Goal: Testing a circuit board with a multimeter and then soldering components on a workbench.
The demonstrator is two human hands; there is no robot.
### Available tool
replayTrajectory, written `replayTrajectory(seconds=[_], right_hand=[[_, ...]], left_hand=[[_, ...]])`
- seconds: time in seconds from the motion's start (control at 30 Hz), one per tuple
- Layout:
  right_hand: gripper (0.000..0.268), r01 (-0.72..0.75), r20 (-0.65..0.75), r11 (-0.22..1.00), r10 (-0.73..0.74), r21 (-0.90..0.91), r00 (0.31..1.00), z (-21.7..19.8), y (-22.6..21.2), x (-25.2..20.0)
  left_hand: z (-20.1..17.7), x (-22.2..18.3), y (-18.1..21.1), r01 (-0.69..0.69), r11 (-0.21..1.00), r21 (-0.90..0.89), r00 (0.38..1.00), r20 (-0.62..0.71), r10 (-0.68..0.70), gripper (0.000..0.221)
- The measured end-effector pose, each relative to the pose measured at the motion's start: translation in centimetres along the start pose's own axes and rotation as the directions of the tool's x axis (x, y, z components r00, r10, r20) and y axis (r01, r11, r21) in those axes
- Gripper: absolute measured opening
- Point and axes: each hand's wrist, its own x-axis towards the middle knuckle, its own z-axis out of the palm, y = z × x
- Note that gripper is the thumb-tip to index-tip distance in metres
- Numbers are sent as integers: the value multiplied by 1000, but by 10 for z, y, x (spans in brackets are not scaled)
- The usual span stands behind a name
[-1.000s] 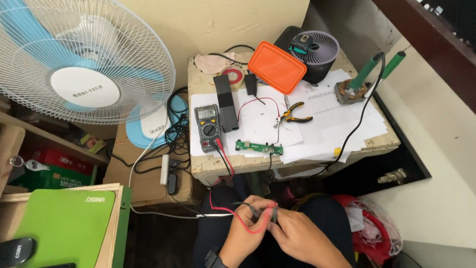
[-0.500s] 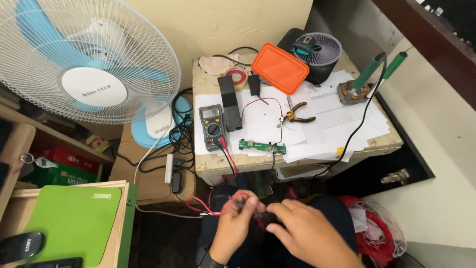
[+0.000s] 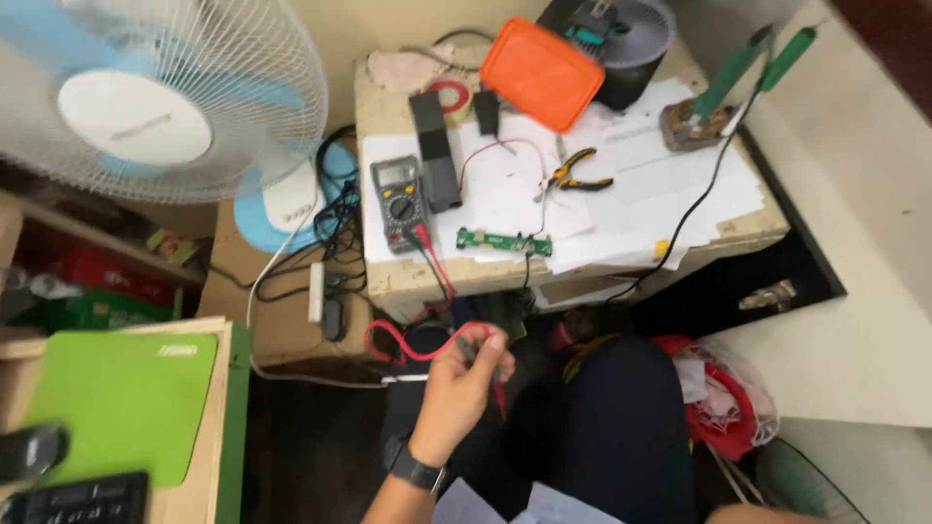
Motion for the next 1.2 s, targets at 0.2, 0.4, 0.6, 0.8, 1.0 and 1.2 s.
replayTrajectory(seconds=[0.2, 0.4, 0.6, 0.8, 1.0, 1.2], right_hand=[[43, -217, -29, 976, 217, -3, 976, -14, -7, 73], [25, 764, -953, 589, 39, 265, 300, 37, 12, 214], [22, 720, -893, 540, 155, 435, 423, 38, 4, 250], [21, 764, -905, 521, 44, 381, 422, 23, -28, 249], [24, 779, -891, 483, 6, 400, 453, 16, -42, 251], [25, 741, -867, 492, 58, 456, 495, 13, -40, 254]], left_hand=[[-19, -13, 0, 12, 998, -54, 1000, -28, -14, 17], [-21, -5, -21, 153, 983, -104, 981, -101, -163, 9], [-43, -25, -22, 162, 674, 721, 956, 54, -288, 33], [-59, -57, -32, 85, 325, 942, 890, 75, -449, 55], [-84, -86, -56, -26, 266, 964, 865, 155, -477, 73], [-85, -86, -23, 44, 252, 967, 871, 86, -484, 58]])
